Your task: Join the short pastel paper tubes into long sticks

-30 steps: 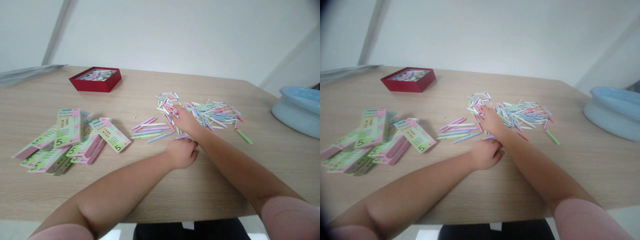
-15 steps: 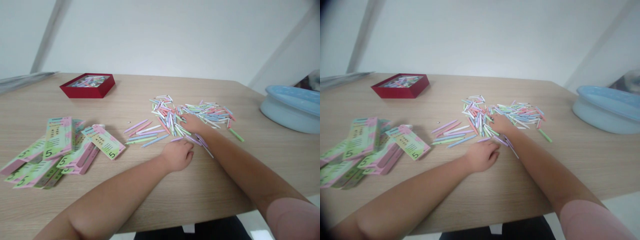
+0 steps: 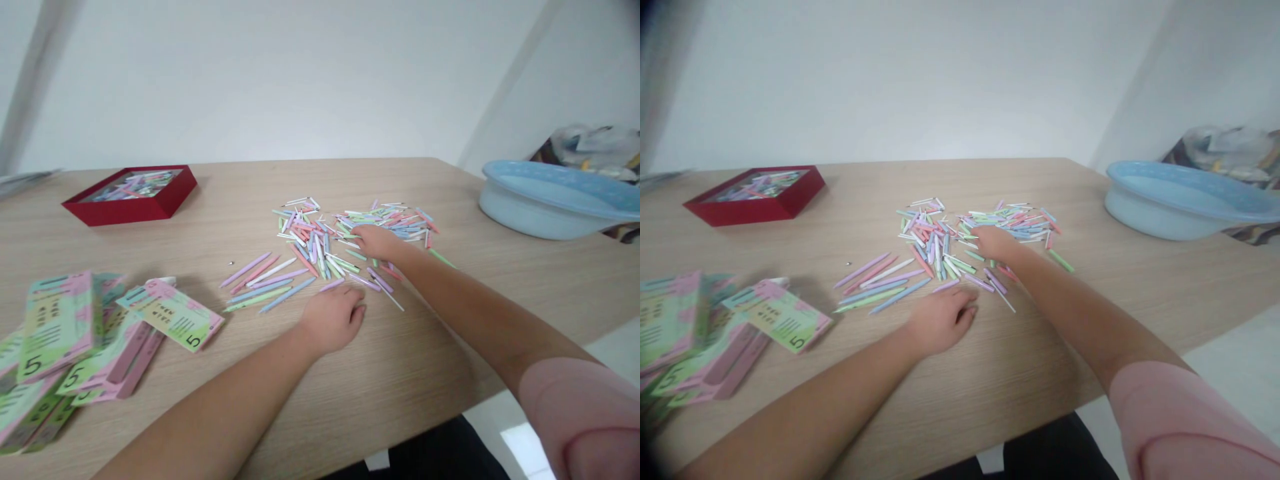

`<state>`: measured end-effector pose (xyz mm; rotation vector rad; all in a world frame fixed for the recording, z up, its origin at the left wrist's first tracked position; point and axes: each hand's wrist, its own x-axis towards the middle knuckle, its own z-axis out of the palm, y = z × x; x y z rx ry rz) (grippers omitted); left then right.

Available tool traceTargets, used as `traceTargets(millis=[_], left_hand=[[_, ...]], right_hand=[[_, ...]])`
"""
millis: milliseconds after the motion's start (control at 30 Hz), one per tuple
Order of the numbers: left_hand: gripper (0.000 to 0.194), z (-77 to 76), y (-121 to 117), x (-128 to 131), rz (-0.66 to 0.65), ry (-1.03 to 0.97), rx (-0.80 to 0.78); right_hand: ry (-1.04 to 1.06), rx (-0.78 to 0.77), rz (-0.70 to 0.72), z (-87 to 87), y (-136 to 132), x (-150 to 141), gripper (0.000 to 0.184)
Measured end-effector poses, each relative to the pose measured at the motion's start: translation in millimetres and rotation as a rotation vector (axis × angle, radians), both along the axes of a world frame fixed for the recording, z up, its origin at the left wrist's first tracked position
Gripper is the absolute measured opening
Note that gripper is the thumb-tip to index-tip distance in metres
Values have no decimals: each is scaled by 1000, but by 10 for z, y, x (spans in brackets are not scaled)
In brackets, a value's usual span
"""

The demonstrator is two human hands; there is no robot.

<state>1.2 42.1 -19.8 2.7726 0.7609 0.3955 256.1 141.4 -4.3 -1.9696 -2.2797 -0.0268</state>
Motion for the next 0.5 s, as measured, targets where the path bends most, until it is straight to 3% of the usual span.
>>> traceTargets(millis=[233,500], left_hand=[[34,-23,1,2,25,-12,-29],[34,-11,9,2,41,-11,-56]], right_hand=[[190,173,-69,-33,-277,163,36],[531,195,-105,-191,-504,318,26]])
